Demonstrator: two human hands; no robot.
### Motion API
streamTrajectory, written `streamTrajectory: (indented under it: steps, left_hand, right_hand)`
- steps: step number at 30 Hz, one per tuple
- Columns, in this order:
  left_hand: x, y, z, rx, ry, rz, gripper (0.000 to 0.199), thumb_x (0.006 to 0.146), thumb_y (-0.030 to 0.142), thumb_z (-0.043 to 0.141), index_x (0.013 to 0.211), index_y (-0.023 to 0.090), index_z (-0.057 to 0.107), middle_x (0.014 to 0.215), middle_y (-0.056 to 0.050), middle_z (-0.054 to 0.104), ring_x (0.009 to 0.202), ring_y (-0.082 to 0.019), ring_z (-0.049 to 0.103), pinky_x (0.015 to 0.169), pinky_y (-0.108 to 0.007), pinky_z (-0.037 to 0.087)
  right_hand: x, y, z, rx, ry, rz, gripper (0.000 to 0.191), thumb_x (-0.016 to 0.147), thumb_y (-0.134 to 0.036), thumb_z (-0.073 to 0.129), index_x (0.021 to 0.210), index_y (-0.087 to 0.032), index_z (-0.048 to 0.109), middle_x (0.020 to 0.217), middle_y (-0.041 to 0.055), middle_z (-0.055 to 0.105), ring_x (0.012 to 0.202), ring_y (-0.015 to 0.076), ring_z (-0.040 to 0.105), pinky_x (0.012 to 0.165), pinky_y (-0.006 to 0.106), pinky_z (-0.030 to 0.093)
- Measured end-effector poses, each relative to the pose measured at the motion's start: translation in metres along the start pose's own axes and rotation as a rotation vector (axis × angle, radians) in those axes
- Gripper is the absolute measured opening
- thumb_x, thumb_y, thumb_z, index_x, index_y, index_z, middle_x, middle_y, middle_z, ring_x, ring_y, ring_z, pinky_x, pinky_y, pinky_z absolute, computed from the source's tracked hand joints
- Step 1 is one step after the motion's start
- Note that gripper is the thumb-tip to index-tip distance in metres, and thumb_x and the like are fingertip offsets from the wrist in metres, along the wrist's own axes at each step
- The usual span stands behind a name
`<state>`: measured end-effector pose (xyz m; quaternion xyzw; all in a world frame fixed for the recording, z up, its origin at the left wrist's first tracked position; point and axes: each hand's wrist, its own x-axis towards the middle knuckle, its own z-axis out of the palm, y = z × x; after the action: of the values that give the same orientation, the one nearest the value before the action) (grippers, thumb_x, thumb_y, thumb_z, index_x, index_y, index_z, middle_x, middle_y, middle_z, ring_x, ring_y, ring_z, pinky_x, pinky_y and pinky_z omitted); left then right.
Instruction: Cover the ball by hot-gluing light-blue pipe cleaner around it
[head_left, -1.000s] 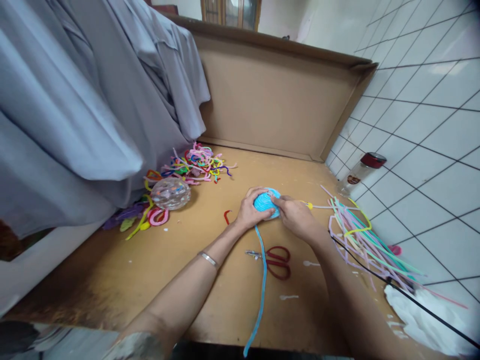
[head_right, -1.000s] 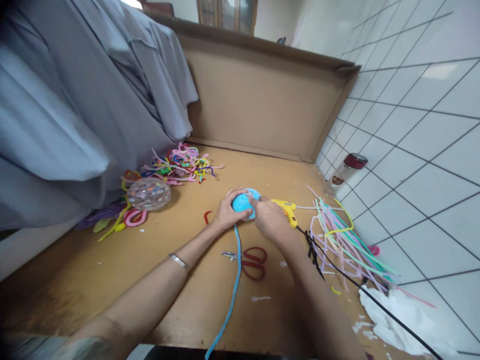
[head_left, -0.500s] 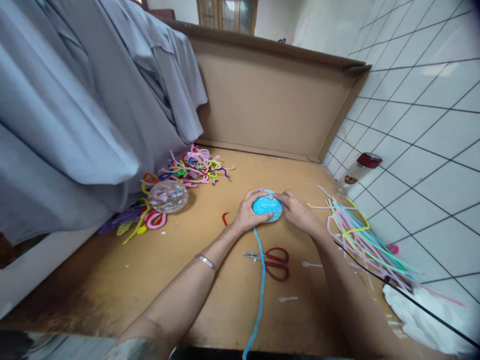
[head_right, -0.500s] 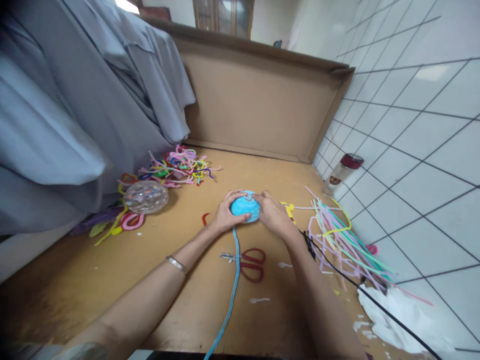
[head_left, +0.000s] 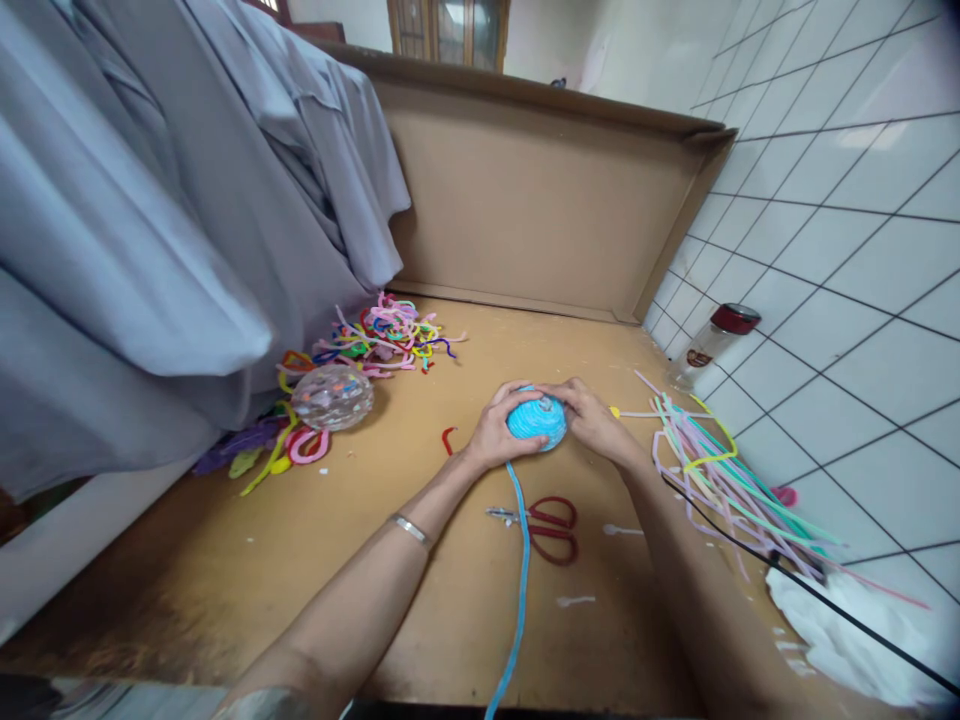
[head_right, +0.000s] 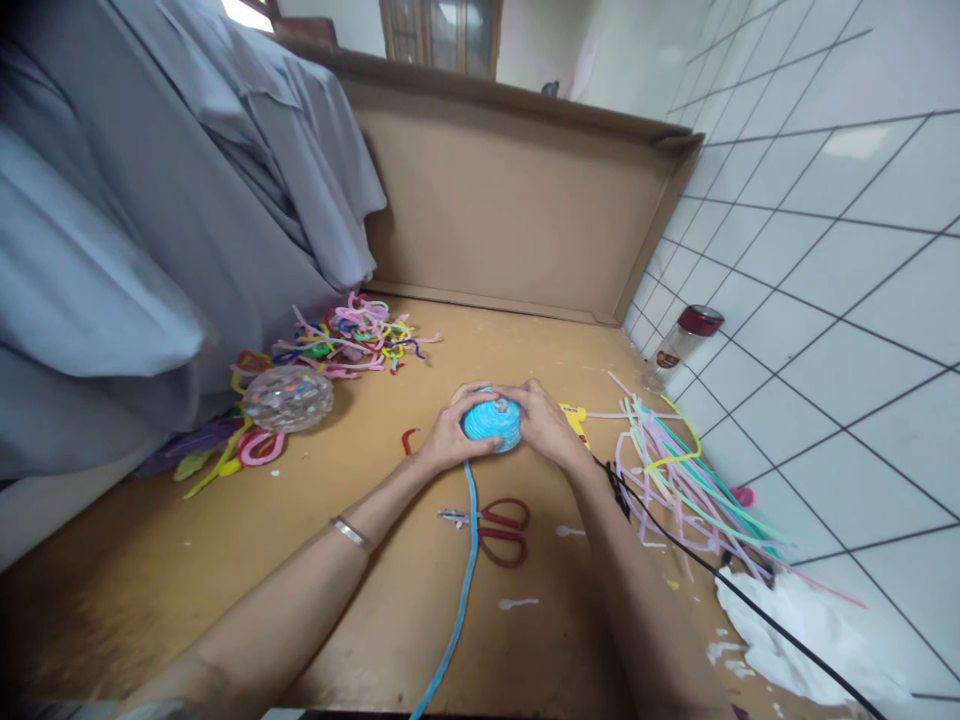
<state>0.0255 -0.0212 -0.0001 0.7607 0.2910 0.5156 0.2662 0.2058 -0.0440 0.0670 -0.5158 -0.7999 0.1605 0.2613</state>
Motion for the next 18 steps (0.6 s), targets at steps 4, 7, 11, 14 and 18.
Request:
streamTrajectory:
  steps: [4, 7, 11, 14, 18]
  left_hand:
    - [0.0, -0.001, 0.0, 0.005, 0.007, -0.002, 0.061, 0.058, 0.028, 0.081, 0.116, 0.022, 0.061, 0.129, -0.013, 0.052, 0.124, -0.029, 0.052, 0.106, -0.049, 0.042]
    - [0.001, -0.001, 0.001, 0.011, 0.007, -0.006, 0.061, 0.059, 0.029, 0.08, 0.116, 0.022, 0.061, 0.129, -0.012, 0.053, 0.123, -0.029, 0.052, 0.105, -0.049, 0.042]
    - [0.001, 0.0, 0.001, 0.015, -0.001, -0.016, 0.06, 0.059, 0.029, 0.08, 0.115, 0.021, 0.061, 0.131, -0.013, 0.051, 0.124, -0.029, 0.052, 0.106, -0.048, 0.042]
    - [0.002, -0.001, 0.001, 0.01, 0.0, -0.011, 0.06, 0.058, 0.029, 0.081, 0.115, 0.021, 0.061, 0.129, -0.012, 0.052, 0.123, -0.029, 0.053, 0.105, -0.048, 0.042]
    - [0.001, -0.002, 0.001, 0.008, -0.007, 0.01, 0.061, 0.058, 0.029, 0.08, 0.115, 0.022, 0.061, 0.128, -0.012, 0.052, 0.121, -0.028, 0.054, 0.104, -0.048, 0.043]
  right_hand:
    - [0.001, 0.001, 0.001, 0.001, 0.011, -0.001, 0.051, 0.082, -0.003, 0.039, 0.125, -0.022, 0.062, 0.103, 0.0087, 0.058, 0.097, 0.0172, 0.054, 0.093, 0.033, 0.042]
    - [0.001, 0.0, -0.001, -0.029, -0.008, -0.001, 0.048, 0.083, -0.006, 0.041, 0.124, -0.02, 0.062, 0.104, 0.0098, 0.06, 0.099, 0.018, 0.055, 0.092, 0.032, 0.042]
    - [-0.001, -0.003, -0.01, -0.056, -0.044, -0.019, 0.045, 0.085, -0.008, 0.038, 0.119, -0.017, 0.065, 0.107, 0.0119, 0.065, 0.102, 0.0202, 0.058, 0.093, 0.034, 0.043]
    - [-0.004, -0.008, -0.013, -0.035, -0.06, -0.037, 0.048, 0.085, -0.009, 0.037, 0.124, -0.02, 0.062, 0.118, 0.0105, 0.065, 0.109, 0.0206, 0.057, 0.097, 0.036, 0.042]
    - [-0.006, -0.016, -0.01, -0.122, -0.068, 0.038, 0.048, 0.086, -0.014, 0.04, 0.13, -0.02, 0.058, 0.117, 0.0118, 0.065, 0.106, 0.0215, 0.06, 0.092, 0.035, 0.045]
